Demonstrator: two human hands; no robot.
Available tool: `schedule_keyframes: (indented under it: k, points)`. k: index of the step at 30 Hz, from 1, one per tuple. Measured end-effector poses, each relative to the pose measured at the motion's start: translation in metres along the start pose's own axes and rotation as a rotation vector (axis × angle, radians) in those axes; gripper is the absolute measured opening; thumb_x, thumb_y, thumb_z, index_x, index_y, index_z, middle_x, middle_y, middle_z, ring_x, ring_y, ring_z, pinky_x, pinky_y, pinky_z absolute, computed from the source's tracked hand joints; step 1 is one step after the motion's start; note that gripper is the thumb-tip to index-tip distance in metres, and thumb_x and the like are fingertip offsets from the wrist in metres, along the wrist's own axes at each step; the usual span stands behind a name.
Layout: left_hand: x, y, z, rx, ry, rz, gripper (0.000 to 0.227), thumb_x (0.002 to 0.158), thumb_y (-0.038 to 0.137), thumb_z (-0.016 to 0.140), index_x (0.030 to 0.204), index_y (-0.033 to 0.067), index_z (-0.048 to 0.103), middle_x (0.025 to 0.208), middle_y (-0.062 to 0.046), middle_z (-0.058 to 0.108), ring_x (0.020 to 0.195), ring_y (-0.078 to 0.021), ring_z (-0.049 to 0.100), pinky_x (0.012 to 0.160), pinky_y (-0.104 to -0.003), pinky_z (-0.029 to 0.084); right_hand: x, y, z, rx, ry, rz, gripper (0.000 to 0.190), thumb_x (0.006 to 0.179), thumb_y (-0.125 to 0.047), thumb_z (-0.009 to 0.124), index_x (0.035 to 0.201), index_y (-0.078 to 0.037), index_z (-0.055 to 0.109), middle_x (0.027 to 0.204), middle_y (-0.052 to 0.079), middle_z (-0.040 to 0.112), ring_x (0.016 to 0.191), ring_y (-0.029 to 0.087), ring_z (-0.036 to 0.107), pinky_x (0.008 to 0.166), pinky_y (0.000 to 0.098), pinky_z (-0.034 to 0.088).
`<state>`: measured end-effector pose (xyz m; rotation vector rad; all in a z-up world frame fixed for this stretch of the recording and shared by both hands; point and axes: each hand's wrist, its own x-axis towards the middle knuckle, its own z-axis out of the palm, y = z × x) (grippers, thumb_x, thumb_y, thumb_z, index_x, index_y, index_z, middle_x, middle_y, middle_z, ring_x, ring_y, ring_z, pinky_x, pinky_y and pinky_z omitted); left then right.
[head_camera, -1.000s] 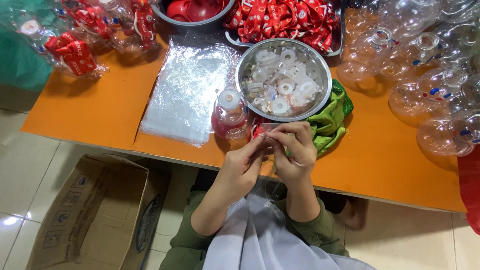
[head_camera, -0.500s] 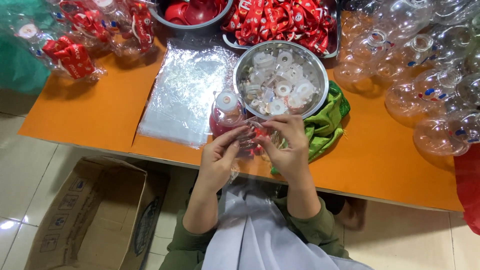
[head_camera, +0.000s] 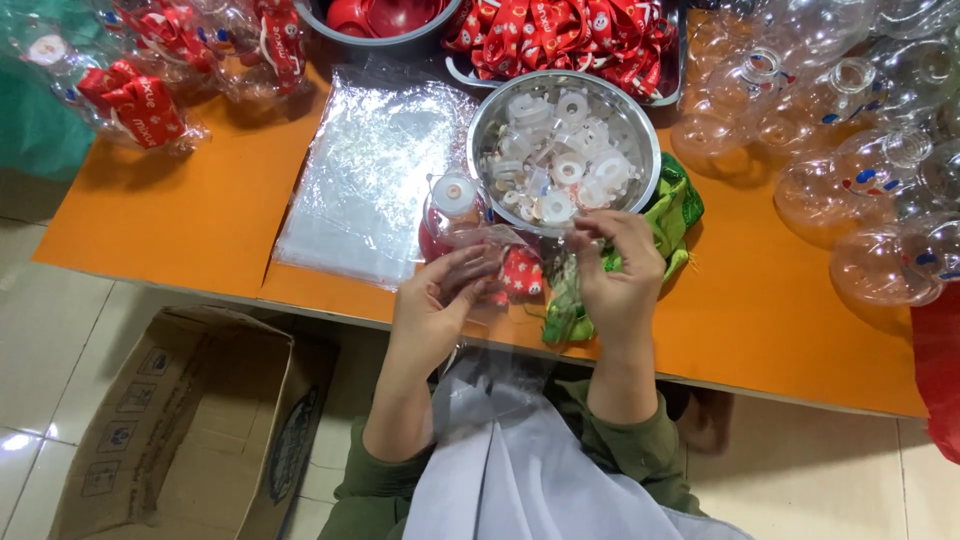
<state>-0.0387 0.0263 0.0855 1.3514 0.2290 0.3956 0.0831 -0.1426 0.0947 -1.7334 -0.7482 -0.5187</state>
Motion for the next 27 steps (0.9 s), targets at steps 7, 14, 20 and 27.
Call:
schedule_keyframes:
  k: [7, 14, 20, 27]
  points:
    - [-0.002, -0.011, -0.003, 0.019, 0.064, -0.009, 0.040, 0.092, -0.006, 0.067, 0.132, 0.0002, 0.064, 0.114, -0.024, 0.074, 0.097, -0.0272, 0.074, 0.082, -0.034, 0.064, -0.018, 0.016, 0.018, -0.069, -0.145, -0.097, 0.019, 0.086, -0.021, 0.087, 0.099, -0.012, 0.078, 0.099, 0.007, 0.069, 0.096, 0.027, 0.063, 0.090, 0.0372, 0.048]
    - [-0.001, 0.001, -0.013, 0.062, 0.031, -0.009, 0.039, 0.091, -0.008, 0.066, 0.129, 0.0019, 0.067, 0.110, -0.021, 0.076, 0.096, -0.0223, 0.073, 0.081, -0.034, 0.064, -0.011, 0.018, 0.009, -0.048, -0.103, -0.014, 0.004, 0.097, -0.007, 0.074, 0.095, -0.010, 0.073, 0.090, 0.004, 0.071, 0.091, 0.024, 0.064, 0.089, 0.0349, 0.046]
    - [-0.001, 0.012, -0.014, -0.062, 0.098, -0.063, 0.039, 0.092, -0.006, 0.067, 0.130, 0.0014, 0.064, 0.110, -0.021, 0.075, 0.095, -0.0231, 0.074, 0.079, -0.033, 0.065, -0.008, 0.012, 0.004, 0.008, -0.115, 0.045, 0.012, 0.095, -0.019, 0.078, 0.100, -0.009, 0.075, 0.090, 0.007, 0.071, 0.086, 0.023, 0.063, 0.087, 0.0358, 0.048]
    - [0.001, -0.006, -0.015, -0.092, 0.058, -0.031, 0.043, 0.085, -0.006, 0.076, 0.126, -0.0011, 0.067, 0.105, -0.023, 0.077, 0.091, -0.0253, 0.076, 0.075, -0.033, 0.066, -0.019, 0.024, 0.020, -0.092, -0.174, -0.036, 0.009, 0.089, -0.013, 0.084, 0.091, -0.011, 0.076, 0.092, 0.005, 0.069, 0.093, 0.025, 0.063, 0.090, 0.0362, 0.046]
